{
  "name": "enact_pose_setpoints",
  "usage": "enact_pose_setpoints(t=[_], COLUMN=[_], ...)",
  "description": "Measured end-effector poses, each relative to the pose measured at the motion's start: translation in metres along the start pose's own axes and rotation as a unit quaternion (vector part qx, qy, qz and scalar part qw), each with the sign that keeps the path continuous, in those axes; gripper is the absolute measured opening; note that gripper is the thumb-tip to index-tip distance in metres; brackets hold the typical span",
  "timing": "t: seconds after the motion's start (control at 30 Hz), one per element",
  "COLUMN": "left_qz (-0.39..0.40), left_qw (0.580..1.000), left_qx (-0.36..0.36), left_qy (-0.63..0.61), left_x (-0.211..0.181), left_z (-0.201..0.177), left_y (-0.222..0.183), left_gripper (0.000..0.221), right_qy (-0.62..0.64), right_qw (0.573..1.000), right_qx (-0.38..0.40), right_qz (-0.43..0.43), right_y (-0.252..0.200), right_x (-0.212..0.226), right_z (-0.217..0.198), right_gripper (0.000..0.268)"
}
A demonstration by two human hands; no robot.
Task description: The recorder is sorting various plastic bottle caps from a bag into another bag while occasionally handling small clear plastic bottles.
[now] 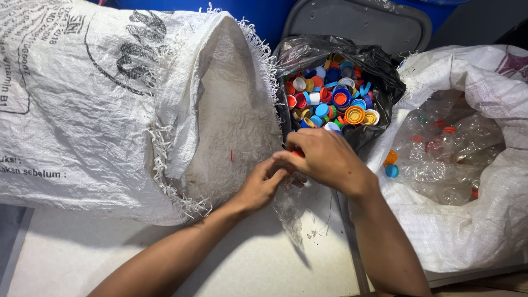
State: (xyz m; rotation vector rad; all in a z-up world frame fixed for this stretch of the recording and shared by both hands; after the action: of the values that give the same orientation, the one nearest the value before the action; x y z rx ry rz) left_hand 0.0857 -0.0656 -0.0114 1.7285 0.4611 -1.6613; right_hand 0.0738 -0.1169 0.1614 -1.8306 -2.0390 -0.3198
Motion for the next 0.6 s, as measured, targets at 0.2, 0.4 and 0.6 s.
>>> enact_pose_setpoints(t=[0.2, 0.4, 0.6], left_qz=[0.013, 0.006, -0.034], left_qw=[0.994, 0.998, 0.998], left_qx=[0.065, 0.006, -0.060], left_qy=[-0.082, -0.055, 0.009], left_x=[-0.020, -0.012, 0.005], left_z=[0.013, 0.002, -0.008], left_y=[-0.003, -0.003, -0.006], left_gripper=[0.028, 0.033, 0.034], right_qy=[0.061, 0.023, -0.018], right_qw=[0.990, 0.997, 0.996], right_qx=[0.042, 0.028, -0.080], right_qz=[-0.124, -0.068, -0.018], right_y=[-0.019, -0.014, -0.001], right_x=[0.008, 0.015, -0.008], right_z=[-0.007, -0.001, 0.010], right_gripper=[0.032, 0.026, 0.028])
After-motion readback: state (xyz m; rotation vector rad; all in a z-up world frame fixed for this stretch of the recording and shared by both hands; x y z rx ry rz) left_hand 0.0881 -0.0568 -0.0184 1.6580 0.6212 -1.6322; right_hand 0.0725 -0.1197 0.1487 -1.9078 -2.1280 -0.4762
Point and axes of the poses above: each hand's wrist, its own y-axis towards the middle knuckle, its own z-axis out of the palm, x = y × z, the point moved 9 cm from there along y, towards the middle knuckle, and after that the axes turned 12 degrees about y, right-handed, at the moved point
